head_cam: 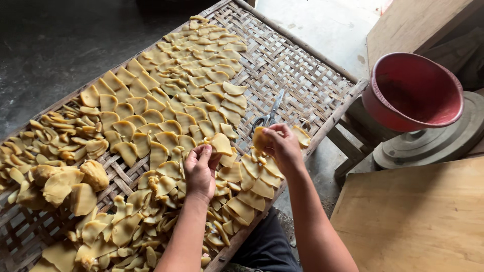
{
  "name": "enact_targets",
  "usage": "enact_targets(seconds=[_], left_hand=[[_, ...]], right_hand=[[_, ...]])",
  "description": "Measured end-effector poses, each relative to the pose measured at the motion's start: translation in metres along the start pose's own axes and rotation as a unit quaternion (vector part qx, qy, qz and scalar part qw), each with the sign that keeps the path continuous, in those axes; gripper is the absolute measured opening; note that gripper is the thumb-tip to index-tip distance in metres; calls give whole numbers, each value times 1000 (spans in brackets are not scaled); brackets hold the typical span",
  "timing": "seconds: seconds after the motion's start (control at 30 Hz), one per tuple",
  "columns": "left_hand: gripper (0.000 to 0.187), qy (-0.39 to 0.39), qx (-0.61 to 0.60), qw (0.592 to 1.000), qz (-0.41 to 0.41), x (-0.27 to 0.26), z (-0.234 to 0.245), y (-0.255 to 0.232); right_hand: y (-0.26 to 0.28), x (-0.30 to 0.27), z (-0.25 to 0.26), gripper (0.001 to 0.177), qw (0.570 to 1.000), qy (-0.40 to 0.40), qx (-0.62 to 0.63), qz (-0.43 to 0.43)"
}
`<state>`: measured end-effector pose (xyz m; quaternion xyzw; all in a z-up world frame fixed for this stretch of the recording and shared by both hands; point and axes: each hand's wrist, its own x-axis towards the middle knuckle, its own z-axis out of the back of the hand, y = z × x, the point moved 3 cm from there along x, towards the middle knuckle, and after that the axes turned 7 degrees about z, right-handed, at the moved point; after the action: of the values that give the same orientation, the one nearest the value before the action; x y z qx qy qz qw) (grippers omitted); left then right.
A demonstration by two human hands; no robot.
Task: The person arranges thin, yellowish dried fruit slices on a woven bamboo tray. They pick up slices from a pile and place them in neat rows across the tray surface. A pair of scissors and a red bowl are visible nearby.
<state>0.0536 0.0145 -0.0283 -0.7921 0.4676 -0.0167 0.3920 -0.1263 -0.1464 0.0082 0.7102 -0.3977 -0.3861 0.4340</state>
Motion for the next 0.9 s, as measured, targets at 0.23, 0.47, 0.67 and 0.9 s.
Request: enact_targets(seconds=[0.23,0.47,0.67,0.9], left_hand=[[12,13,33,999,1,-2,-11,4],[11,-47,84,994,-58,-3,-4,-16],[10,-97,96,984,-117,-13,20,-60],[9,-138,91,971,-173,-31,40,-86]], right_hand=[[-7,-6,-13,27,994,85,-68,7],[-13,-10,-40,25,983,124,-136,-18],[-12,-9,-51,25,981,121,-150,-19],[-16,-6,-56,25,981,131,-146,-13]])
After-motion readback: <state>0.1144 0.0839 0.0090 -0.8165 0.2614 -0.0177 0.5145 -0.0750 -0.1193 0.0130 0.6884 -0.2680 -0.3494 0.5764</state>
